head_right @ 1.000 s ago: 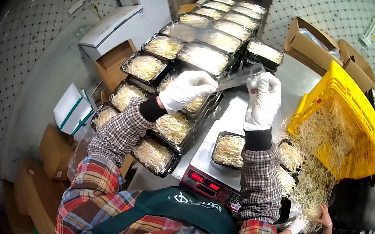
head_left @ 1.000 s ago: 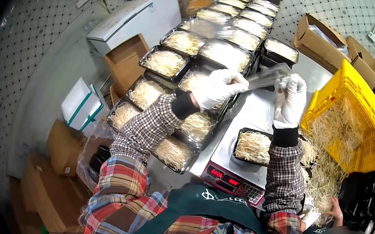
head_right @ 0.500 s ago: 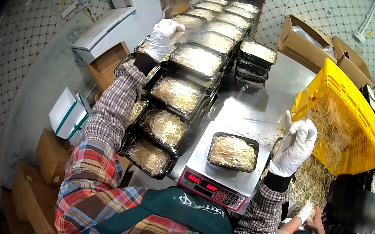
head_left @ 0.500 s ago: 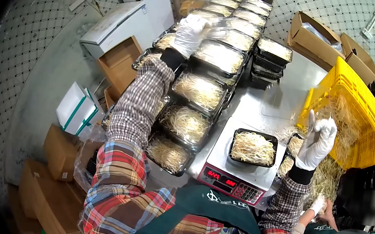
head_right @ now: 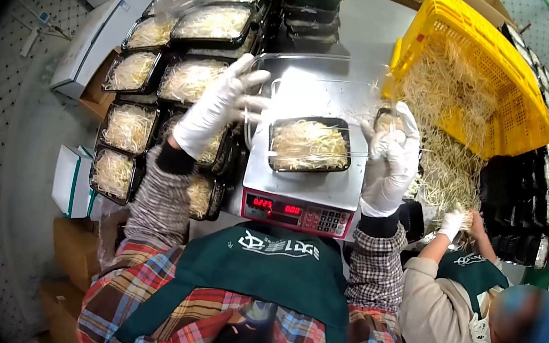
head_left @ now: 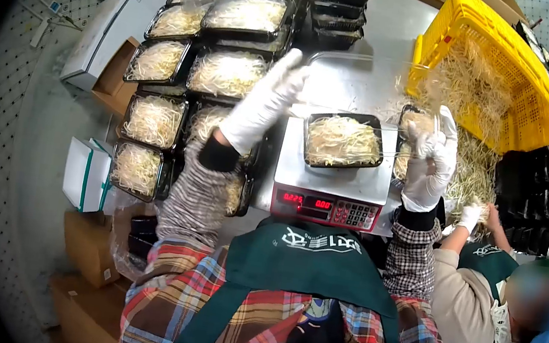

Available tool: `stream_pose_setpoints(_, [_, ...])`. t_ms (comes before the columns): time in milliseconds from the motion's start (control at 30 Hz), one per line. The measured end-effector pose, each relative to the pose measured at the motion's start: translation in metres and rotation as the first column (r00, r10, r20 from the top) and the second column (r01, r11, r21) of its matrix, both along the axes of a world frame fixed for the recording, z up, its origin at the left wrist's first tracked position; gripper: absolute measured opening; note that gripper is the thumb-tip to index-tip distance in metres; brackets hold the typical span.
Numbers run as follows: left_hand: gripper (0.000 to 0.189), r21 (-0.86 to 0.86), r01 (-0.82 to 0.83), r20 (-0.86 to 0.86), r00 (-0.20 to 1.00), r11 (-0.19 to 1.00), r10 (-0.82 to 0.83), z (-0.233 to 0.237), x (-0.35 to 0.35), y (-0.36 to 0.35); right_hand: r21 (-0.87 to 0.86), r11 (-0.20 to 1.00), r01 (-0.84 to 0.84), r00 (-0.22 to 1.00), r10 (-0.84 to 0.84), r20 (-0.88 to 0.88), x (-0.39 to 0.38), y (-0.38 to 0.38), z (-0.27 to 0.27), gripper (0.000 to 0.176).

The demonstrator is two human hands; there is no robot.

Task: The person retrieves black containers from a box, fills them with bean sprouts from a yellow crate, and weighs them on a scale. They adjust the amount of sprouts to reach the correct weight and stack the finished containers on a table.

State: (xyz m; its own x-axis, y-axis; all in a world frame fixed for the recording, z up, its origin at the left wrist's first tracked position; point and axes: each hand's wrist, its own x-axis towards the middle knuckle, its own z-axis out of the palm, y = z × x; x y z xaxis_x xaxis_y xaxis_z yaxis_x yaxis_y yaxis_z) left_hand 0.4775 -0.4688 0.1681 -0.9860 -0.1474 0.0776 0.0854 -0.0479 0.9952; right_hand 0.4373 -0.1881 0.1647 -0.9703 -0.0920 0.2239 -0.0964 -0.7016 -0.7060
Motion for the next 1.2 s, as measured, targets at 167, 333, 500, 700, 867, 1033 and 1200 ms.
stream_pose_setpoints(167, [0.054,0.269,-0.086,0.080,0.995,0.959,0.067,-0.027,0.033,0.035,0.518,0.826,-0.223,0.969,0.245,0.027,-0.013,0.030,-0.046,0.058])
stream_pose_setpoints(333, [0.048,0.177,-0.237,0.150,0.966,0.955,0.212,-0.049,0.056,0.050,0.776,0.540,-0.326,0.919,0.375,0.125,-0.011,0.032,-0.062,0.062])
stream_pose_setpoints(500, [0.037,0.123,-0.221,0.231,0.954,0.968,0.188,-0.082,0.054,0.068,0.802,0.558,-0.214,0.956,0.286,0.056,-0.025,0.015,-0.081,0.052])
stream_pose_setpoints(700, [0.039,-0.807,-0.422,-0.293,0.893,0.413,0.340,-0.119,0.000,0.067,0.885,0.425,0.190,0.975,0.020,-0.220,-0.079,-0.011,-0.116,0.023])
stream_pose_setpoints(867, [0.050,-0.985,-0.036,0.000,0.978,0.167,0.210,-0.107,-0.023,0.110,0.948,0.187,0.259,0.963,0.029,-0.269,-0.088,-0.018,-0.147,0.021])
stream_pose_setpoints(1033, [0.051,-0.988,-0.012,0.009,0.991,0.155,0.135,-0.157,-0.038,0.106,0.905,0.413,0.102,0.995,-0.028,-0.100,-0.095,-0.015,-0.175,0.025])
stream_pose_setpoints(1200, [0.058,-0.994,-0.013,0.008,0.982,0.107,0.190,-0.139,-0.034,0.107,0.732,0.574,-0.368,0.929,0.195,0.315,-0.115,-0.010,-0.177,0.020])
